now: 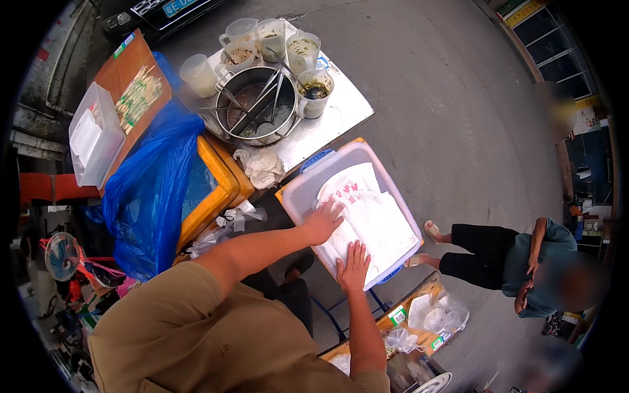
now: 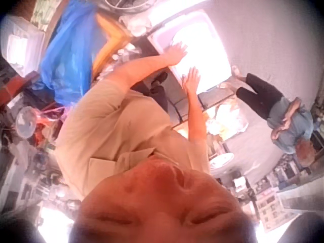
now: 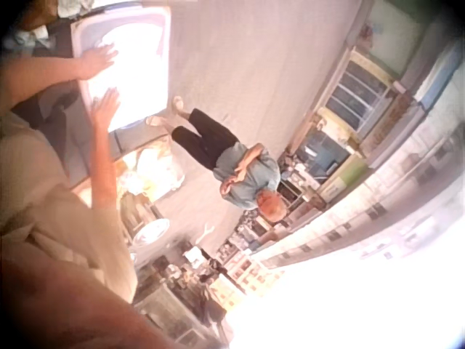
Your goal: The person prepares and packs street food by transferring noodles and toppings into containers, adding sauce from a large pot using a ladle, and placing the containers into plastic bags.
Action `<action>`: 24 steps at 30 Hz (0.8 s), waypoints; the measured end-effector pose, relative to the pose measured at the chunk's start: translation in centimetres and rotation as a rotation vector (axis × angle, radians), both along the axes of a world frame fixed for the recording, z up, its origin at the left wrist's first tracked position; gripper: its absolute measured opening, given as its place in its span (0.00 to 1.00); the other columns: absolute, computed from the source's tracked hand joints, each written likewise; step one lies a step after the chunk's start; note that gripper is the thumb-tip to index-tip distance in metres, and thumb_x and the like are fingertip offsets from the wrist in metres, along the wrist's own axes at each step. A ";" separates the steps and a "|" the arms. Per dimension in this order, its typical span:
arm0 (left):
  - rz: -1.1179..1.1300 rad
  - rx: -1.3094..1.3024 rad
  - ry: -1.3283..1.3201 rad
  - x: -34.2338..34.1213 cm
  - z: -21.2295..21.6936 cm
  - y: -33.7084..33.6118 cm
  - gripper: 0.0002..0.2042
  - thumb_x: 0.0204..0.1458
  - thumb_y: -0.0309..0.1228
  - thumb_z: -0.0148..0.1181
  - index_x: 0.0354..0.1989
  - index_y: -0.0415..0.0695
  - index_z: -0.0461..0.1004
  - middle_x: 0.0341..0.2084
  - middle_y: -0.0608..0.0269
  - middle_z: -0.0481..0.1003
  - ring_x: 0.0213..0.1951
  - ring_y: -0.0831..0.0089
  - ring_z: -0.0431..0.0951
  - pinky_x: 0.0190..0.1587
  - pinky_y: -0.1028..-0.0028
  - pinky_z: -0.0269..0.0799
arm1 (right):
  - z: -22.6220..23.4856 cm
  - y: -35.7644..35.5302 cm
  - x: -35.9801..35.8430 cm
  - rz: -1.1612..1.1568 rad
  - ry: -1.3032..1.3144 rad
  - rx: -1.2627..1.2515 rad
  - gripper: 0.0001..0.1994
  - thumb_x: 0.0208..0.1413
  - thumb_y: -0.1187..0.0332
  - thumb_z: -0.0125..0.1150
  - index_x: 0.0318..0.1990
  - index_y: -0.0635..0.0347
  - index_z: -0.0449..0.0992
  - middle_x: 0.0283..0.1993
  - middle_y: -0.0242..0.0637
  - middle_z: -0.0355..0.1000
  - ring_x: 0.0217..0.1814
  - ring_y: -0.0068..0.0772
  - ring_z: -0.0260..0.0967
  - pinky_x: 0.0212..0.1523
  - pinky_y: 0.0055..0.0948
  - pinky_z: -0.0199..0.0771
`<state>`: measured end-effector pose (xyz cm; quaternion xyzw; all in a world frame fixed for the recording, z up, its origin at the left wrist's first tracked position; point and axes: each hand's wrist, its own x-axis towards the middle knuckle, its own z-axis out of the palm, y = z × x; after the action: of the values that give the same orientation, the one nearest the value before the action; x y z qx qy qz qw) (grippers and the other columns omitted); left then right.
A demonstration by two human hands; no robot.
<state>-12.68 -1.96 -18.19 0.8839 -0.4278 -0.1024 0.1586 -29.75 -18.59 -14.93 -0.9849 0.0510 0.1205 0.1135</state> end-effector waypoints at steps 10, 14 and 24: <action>0.245 -0.097 0.187 -1.3 7.3 4.8 0.26 0.54 0.28 0.56 0.65 0.42 0.69 0.69 0.44 0.58 0.70 0.43 0.58 0.64 0.51 0.65 | 3.3 -6.0 -2.6 0.108 0.137 0.025 0.29 0.68 0.50 0.49 0.70 0.57 0.64 0.76 0.46 0.56 0.78 0.60 0.48 0.72 0.70 0.43; 0.721 -0.312 0.089 -7.1 13.9 17.3 0.19 0.56 0.29 0.58 0.56 0.41 0.71 0.50 0.53 0.71 0.52 0.52 0.75 0.50 0.56 0.75 | 4.9 -5.6 0.8 0.010 0.244 0.098 0.27 0.64 0.51 0.54 0.62 0.61 0.72 0.62 0.50 0.73 0.65 0.58 0.68 0.68 0.71 0.53; 1.298 0.034 -0.308 -20.1 17.5 39.7 0.22 0.52 0.33 0.62 0.58 0.46 0.73 0.56 0.49 0.70 0.57 0.49 0.70 0.59 0.50 0.65 | 7.4 5.8 9.8 0.391 -0.033 0.559 0.19 0.62 0.65 0.62 0.55 0.69 0.76 0.52 0.56 0.77 0.55 0.52 0.76 0.57 0.41 0.76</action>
<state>-32.83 37.72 -0.68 0.9690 0.1749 0.1345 0.1114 -19.91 -12.81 -7.54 -0.9086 -0.1759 0.1333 0.3547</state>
